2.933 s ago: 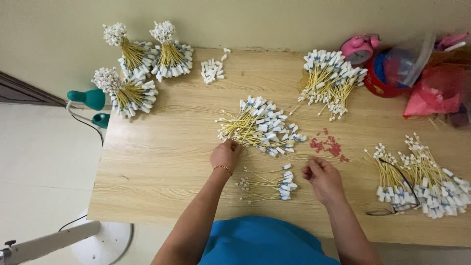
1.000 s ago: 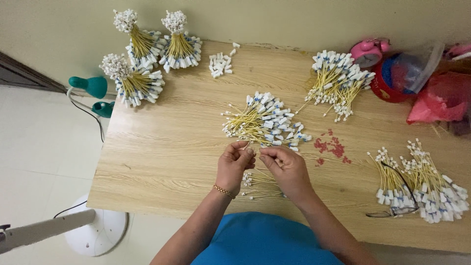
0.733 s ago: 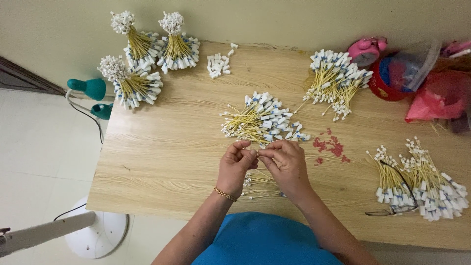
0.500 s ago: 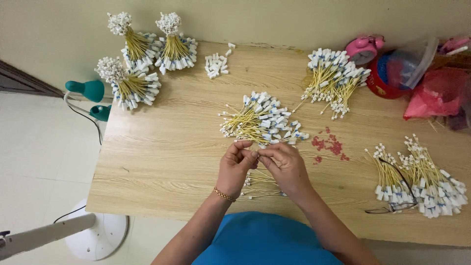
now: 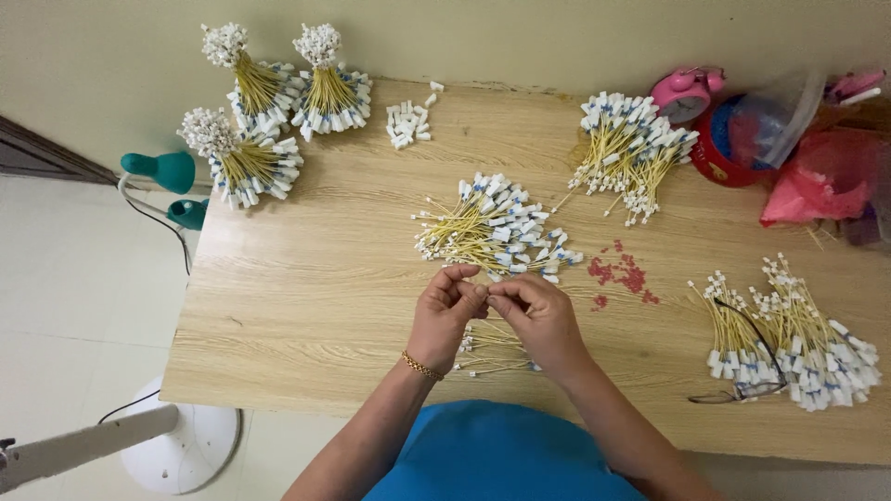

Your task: Manually attaching small white connectors to the ends of yellow wires on a workbench.

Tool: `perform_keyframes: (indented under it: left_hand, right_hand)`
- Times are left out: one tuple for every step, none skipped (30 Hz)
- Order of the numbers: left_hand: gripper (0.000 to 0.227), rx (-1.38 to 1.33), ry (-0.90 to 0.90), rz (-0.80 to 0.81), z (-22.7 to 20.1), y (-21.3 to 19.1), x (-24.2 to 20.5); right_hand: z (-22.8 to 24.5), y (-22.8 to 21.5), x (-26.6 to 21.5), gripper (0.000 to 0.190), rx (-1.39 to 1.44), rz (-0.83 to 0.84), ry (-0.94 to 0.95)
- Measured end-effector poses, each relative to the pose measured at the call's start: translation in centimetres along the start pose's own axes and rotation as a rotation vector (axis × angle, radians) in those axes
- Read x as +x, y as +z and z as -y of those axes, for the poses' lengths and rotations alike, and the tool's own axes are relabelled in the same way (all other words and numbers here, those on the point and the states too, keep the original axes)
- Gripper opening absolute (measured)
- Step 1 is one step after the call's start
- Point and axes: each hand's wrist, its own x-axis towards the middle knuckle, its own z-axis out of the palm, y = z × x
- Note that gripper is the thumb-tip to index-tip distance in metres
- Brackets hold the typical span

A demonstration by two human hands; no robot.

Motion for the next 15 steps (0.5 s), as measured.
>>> perform_keyframes:
  left_hand:
    - [0.027, -0.001, 0.001, 0.002, 0.0, 0.0, 0.0]
    - [0.028, -0.035, -0.01, 0.016, -0.1, -0.1, 0.0]
    - [0.03, -0.068, -0.021, 0.03, -0.1, -0.1, 0.1]
    - [0.03, -0.069, -0.022, 0.03, -0.5, -0.1, 0.1]
    - [0.032, -0.09, -0.05, 0.046, -0.8, -0.1, 0.2]
    - [0.034, -0.111, -0.079, 0.059, -1.1, -0.1, 0.2]
    - [0.034, -0.112, -0.08, 0.059, -1.1, 0.0, 0.1]
    - [0.033, -0.08, -0.084, 0.057, -1.2, 0.1, 0.0]
    - [0.033, -0.047, -0.088, 0.056, -1.2, 0.2, -0.1]
    - [0.033, -0.046, -0.09, 0.058, -0.9, 0.1, -0.1]
    - [0.031, 0.0, -0.053, 0.056, -0.5, 0.0, -0.1]
    - [0.03, 0.046, -0.016, 0.053, -0.2, -0.2, -0.1]
    - [0.03, 0.047, -0.019, 0.052, 0.0, -0.1, 0.0]
    - [0.028, 0.098, -0.022, 0.04, 0.1, -0.1, 0.0]
    - [0.026, 0.149, -0.024, 0.029, 0.2, -0.2, 0.0]
  right_hand:
    - [-0.4, -0.1, 0.1, 0.01, -0.001, -0.001, -0.001]
    - [-0.9, -0.3, 0.1, 0.011, 0.012, 0.02, -0.01]
    - [-1.3, -0.3, 0.2, 0.011, 0.024, 0.041, -0.019]
    - [-1.7, -0.4, 0.2, 0.011, 0.024, 0.04, -0.018]
    - [-2.0, -0.5, 0.3, 0.012, 0.153, 0.089, 0.043]
    - [-2.4, -0.6, 0.2, 0.013, 0.281, 0.139, 0.105]
    - [-2.7, -0.5, 0.2, 0.013, 0.281, 0.14, 0.106]
    - [-2.9, -0.5, 0.1, 0.013, 0.293, 0.138, 0.147]
    - [-3.2, -0.4, 0.1, 0.012, 0.305, 0.137, 0.188]
    - [-3.3, -0.3, 0.1, 0.012, 0.306, 0.135, 0.19]
    - [-3.4, -0.1, 0.0, 0.011, 0.294, 0.11, 0.183]
    - [-3.5, 0.1, -0.1, 0.01, 0.283, 0.086, 0.178]
    - [-3.2, 0.1, 0.0, 0.01, 0.284, 0.086, 0.181]
    - [-2.8, 0.2, 0.1, 0.01, 0.194, 0.072, 0.115]
    - [-2.4, 0.3, 0.2, 0.009, 0.103, 0.059, 0.048]
